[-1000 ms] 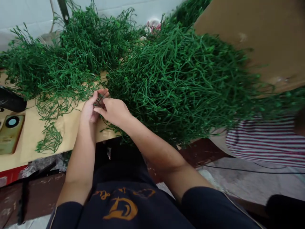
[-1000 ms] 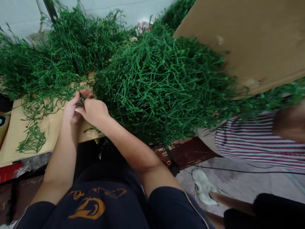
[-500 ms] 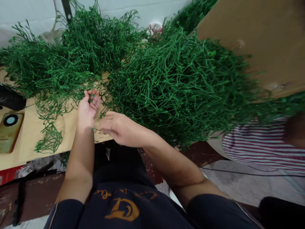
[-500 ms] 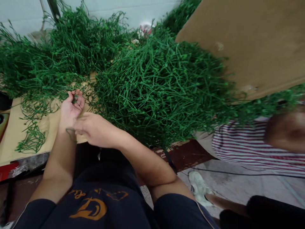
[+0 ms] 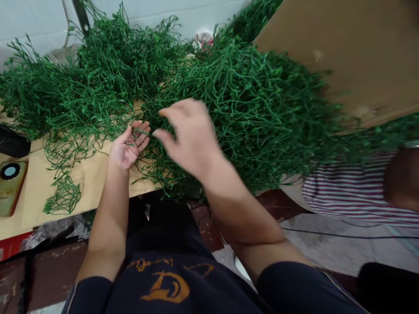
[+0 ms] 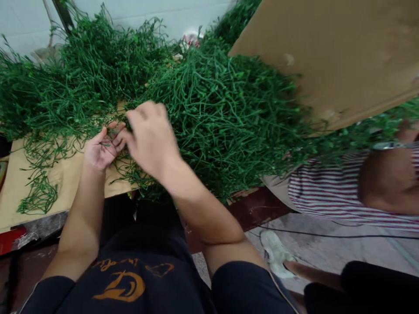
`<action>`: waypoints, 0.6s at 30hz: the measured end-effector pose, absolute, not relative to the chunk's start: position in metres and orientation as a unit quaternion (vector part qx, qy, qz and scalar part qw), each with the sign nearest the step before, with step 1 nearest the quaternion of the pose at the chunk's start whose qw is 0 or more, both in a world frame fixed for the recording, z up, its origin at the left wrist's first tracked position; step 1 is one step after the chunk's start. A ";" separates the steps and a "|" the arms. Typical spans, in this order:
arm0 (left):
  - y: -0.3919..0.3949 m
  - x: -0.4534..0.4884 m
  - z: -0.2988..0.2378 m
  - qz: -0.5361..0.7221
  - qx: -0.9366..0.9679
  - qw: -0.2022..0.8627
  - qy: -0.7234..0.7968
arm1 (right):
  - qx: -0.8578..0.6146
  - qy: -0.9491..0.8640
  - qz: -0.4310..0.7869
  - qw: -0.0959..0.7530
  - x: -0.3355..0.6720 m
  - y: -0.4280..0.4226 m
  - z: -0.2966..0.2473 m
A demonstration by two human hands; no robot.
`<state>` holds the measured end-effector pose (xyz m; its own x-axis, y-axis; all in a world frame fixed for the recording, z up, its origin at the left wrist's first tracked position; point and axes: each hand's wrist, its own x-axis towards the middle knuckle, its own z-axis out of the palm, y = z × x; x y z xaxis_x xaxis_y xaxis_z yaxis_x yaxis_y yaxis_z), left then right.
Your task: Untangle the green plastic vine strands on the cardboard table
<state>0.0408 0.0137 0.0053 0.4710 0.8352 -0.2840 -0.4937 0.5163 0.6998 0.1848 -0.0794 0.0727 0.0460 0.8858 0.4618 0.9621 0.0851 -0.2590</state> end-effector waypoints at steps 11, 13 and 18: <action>-0.063 0.006 0.012 0.392 0.489 0.651 0.428 | -0.665 -0.725 0.103 0.145 0.155 -0.029 0.033; -0.090 -0.024 0.013 0.419 0.611 0.486 0.463 | -0.670 -0.712 0.123 0.170 0.160 -0.029 0.036; -0.110 -0.108 -0.003 0.375 0.700 0.037 0.607 | -0.649 -0.699 0.168 0.249 0.158 -0.028 0.042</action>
